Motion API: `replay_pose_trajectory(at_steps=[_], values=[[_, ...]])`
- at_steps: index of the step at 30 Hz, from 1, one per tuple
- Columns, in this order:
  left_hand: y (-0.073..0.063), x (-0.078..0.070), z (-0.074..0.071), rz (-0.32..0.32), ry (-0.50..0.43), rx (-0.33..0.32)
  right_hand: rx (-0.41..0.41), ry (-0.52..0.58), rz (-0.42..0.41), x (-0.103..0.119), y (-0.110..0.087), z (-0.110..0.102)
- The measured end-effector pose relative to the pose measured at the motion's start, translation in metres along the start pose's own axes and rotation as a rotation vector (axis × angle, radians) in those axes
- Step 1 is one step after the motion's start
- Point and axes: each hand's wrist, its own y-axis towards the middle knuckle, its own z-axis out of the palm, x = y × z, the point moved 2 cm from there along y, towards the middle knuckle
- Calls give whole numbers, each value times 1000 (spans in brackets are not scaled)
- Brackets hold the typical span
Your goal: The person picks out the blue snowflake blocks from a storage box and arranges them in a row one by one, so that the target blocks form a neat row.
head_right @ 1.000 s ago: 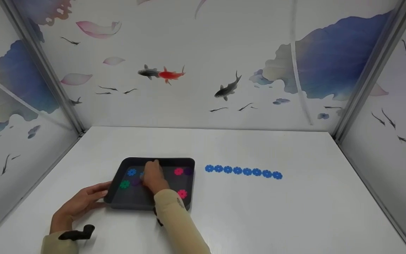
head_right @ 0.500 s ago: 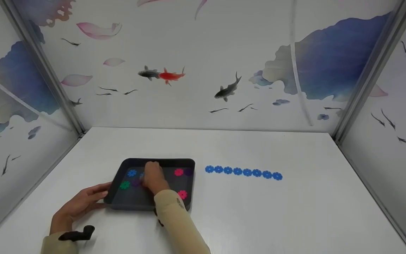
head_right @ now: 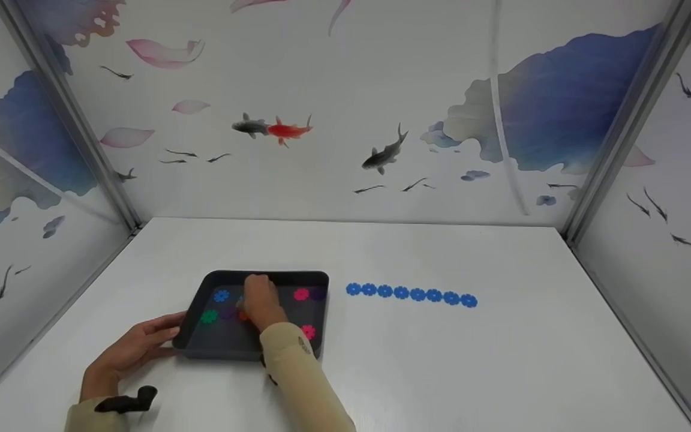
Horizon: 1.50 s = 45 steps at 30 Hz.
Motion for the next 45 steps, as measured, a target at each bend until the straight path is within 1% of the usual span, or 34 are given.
replay_pose_trajectory(at_steps=[4,8,11,13,15,18,25,27,31,33,36,40,45], values=[[1,-2,0,17,0,19,-6,-25,-16,-2,1,-4],[2,-2,1,24,-5,40,-7,-16,-6,-6,0,-7],[3,-1,1,20,-8,36,-6,15,-5,-9,-3,-10],[2,1,0,13,-5,29,-11,29,-31,-11,-5,-13],[1,2,-1,5,-4,17,-24,37,-73,-12,-7,-18],[-1,1,-2,1,-6,5,-55,19,-134,-13,-9,-27],[-1,0,-1,-3,2,9,-58,21,-163,-28,-18,-50],[-1,0,-1,-6,7,11,-73,19,-177,-34,-21,-57],[0,1,0,-3,8,13,-135,-21,-232,-46,-28,-73],[0,1,0,1,8,16,-166,-53,-272,-51,-32,-80],[-1,1,1,0,8,22,-188,-89,-302,-57,-38,-90],[-1,2,1,-5,4,27,-199,-91,-286,-65,-45,-104],[1,2,-1,-12,0,16,-243,-72,-261,-78,-54,-120]])
